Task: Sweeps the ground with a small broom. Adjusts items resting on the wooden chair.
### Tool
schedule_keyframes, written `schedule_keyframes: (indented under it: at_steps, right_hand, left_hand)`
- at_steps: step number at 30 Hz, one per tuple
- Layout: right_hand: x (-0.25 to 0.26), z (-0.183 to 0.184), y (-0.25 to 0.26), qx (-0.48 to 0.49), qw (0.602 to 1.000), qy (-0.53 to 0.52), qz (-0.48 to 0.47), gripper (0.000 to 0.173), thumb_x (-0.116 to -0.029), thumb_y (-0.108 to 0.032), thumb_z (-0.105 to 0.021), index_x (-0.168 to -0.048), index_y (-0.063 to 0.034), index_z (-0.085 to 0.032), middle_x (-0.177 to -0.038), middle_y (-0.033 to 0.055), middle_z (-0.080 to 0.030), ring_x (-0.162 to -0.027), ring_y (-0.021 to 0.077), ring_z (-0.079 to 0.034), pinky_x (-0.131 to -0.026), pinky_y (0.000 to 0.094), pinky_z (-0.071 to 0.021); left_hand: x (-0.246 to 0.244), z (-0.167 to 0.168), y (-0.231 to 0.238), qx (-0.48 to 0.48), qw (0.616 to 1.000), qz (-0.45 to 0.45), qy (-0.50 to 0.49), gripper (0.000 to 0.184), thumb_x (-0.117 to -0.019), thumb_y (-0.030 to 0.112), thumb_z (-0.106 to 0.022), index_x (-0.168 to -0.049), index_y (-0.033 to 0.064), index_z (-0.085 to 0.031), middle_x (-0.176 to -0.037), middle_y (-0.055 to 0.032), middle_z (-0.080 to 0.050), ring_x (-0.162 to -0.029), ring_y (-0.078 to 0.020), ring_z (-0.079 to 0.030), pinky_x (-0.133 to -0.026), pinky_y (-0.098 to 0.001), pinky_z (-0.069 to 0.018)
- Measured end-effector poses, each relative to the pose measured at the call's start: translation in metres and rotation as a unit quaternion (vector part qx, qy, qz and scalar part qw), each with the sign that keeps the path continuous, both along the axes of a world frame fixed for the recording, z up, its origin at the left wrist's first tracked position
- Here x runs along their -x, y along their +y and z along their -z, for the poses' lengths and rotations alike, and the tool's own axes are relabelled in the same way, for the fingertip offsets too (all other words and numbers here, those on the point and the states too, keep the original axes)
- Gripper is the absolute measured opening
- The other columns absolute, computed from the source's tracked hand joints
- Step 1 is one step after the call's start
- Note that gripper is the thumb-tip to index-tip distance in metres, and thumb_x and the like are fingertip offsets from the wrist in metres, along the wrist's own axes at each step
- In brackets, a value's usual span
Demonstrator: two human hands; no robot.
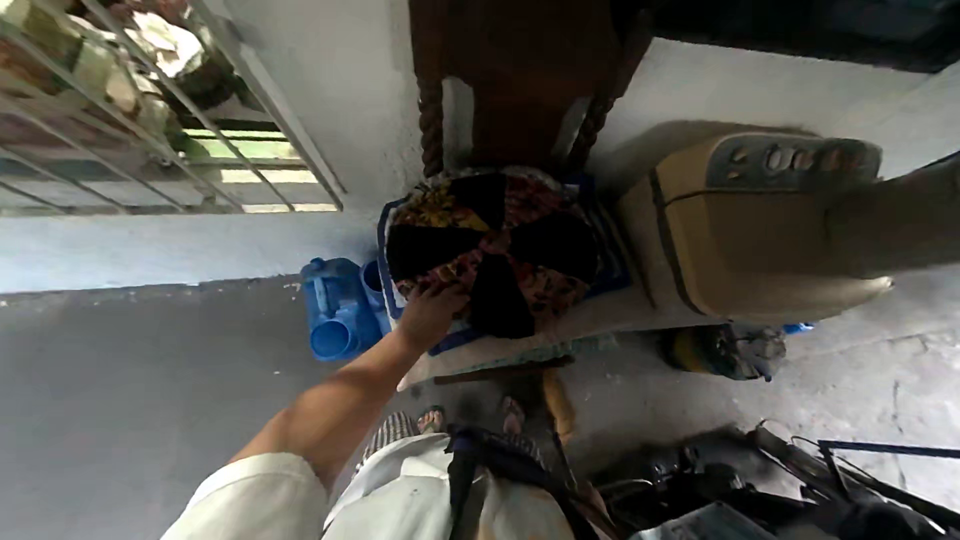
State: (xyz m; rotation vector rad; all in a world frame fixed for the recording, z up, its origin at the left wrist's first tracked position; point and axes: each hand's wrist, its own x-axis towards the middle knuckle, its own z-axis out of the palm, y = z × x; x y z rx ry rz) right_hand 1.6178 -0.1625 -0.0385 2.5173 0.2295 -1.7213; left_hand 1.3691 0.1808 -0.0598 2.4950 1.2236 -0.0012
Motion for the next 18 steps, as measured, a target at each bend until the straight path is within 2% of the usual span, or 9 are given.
schedule_keyframes:
  at_steps: [2, 5, 8, 11, 13, 14, 15, 17, 18]
  right_hand:
    - [-0.006, -0.023, 0.007, 0.003, 1.000, 0.008, 0.010, 0.050, -0.1050, -0.008, -0.051, -0.152, 0.0012, -0.040, -0.131, 0.0286, -0.060, -0.110, 0.0372, -0.065, -0.095, 0.0487, -0.0513]
    - [-0.023, -0.035, 0.007, 0.004, 1.000, 0.012, -0.004, 0.045, -0.1071, -0.014, -0.052, -0.148, 0.0039, -0.045, -0.132, 0.0295, -0.059, -0.111, 0.0378, -0.064, -0.097, 0.0490, -0.0494]
    - [-0.046, -0.015, -0.005, 0.006, 1.000, 0.021, -0.021, 0.042, -0.1078, -0.014, -0.050, -0.145, 0.0045, -0.047, -0.128, 0.0284, -0.061, -0.108, 0.0363, -0.065, -0.095, 0.0475, -0.0497]
    - [-0.076, 0.000, -0.011, 0.002, 0.997, 0.058, -0.049, 0.041, -0.1074, -0.016, -0.051, -0.142, 0.0056, -0.050, -0.122, 0.0279, -0.063, -0.103, 0.0349, -0.066, -0.093, 0.0460, -0.0517]
    - [-0.097, 0.012, -0.017, -0.033, 0.991, 0.091, -0.089, 0.042, -0.1064, -0.016, -0.052, -0.140, 0.0097, -0.049, -0.116, 0.0306, -0.065, -0.096, 0.0357, -0.068, -0.084, 0.0458, -0.0556]
    - [-0.102, 0.007, -0.010, -0.006, 0.991, 0.101, -0.085, 0.043, -0.1076, -0.015, -0.050, -0.144, 0.0081, -0.046, -0.123, 0.0305, -0.063, -0.103, 0.0364, -0.067, -0.091, 0.0463, -0.0538]
    - [-0.105, 0.004, -0.005, 0.020, 0.992, 0.101, -0.078, 0.043, -0.1084, -0.014, -0.048, -0.147, 0.0051, -0.044, -0.125, 0.0275, -0.062, -0.105, 0.0336, -0.065, -0.093, 0.0442, -0.0518]
    - [-0.113, 0.002, -0.002, 0.037, 0.991, 0.103, -0.075, 0.041, -0.1086, -0.012, -0.047, -0.148, 0.0010, -0.045, -0.126, 0.0242, -0.062, -0.107, 0.0315, -0.065, -0.096, 0.0428, -0.0497]
    - [-0.125, 0.005, -0.006, -0.008, 0.986, 0.135, -0.093, 0.040, -0.1080, -0.009, -0.048, -0.145, 0.0053, -0.047, -0.123, 0.0271, -0.063, -0.103, 0.0333, -0.065, -0.093, 0.0428, -0.0509]
  left_hand:
    - [-0.014, -0.039, 0.021, 0.050, 0.994, -0.084, -0.040, 0.038, -0.1016, 0.015, -0.059, -0.140, 0.0198, -0.062, -0.136, -0.0145, -0.064, -0.123, -0.0420, -0.061, -0.099, -0.0704, -0.0460]
    - [-0.043, -0.115, 0.056, 0.030, 0.977, -0.144, -0.154, 0.034, -0.1041, 0.017, -0.056, -0.137, 0.0120, -0.061, -0.129, -0.0200, -0.065, -0.118, -0.0427, -0.063, -0.097, -0.0697, -0.0466]
    - [-0.073, -0.190, 0.067, -0.102, 0.967, -0.088, -0.215, 0.034, -0.1033, 0.011, -0.052, -0.136, 0.0052, -0.061, -0.124, -0.0231, -0.066, -0.112, -0.0416, -0.065, -0.095, -0.0630, -0.0494]
    - [-0.093, -0.224, 0.041, -0.187, 0.964, -0.011, -0.188, 0.032, -0.1014, 0.009, -0.055, -0.133, 0.0058, -0.063, -0.121, -0.0215, -0.068, -0.108, -0.0416, -0.067, -0.089, -0.0624, -0.0525]
    - [-0.099, -0.196, 0.001, -0.162, 0.983, 0.035, -0.078, 0.038, -0.0996, 0.016, -0.061, -0.138, 0.0126, -0.062, -0.137, -0.0165, -0.064, -0.122, -0.0405, -0.062, -0.094, -0.0620, -0.0523]
    - [-0.101, -0.163, -0.020, -0.109, 0.993, 0.053, -0.015, 0.044, -0.0970, 0.018, -0.067, -0.141, 0.0161, -0.061, -0.143, -0.0164, -0.059, -0.129, -0.0428, -0.057, -0.096, -0.0647, -0.0500]
    - [-0.101, -0.121, -0.039, -0.046, 0.996, 0.068, 0.025, 0.047, -0.0930, 0.020, -0.073, -0.139, 0.0187, -0.063, -0.147, -0.0171, -0.055, -0.134, -0.0454, -0.051, -0.100, -0.0689, -0.0440]
    - [-0.095, -0.047, -0.067, 0.117, 0.985, 0.059, 0.114, 0.065, -0.0926, 0.024, -0.073, -0.153, 0.0250, -0.048, -0.165, -0.0151, -0.032, -0.150, -0.0487, -0.025, -0.109, -0.0790, -0.0236]
    - [-0.093, -0.028, -0.074, 0.171, 0.976, 0.032, 0.129, 0.070, -0.0928, 0.025, -0.074, -0.156, 0.0258, -0.043, -0.168, -0.0114, -0.027, -0.153, -0.0475, -0.020, -0.109, -0.0815, -0.0196]
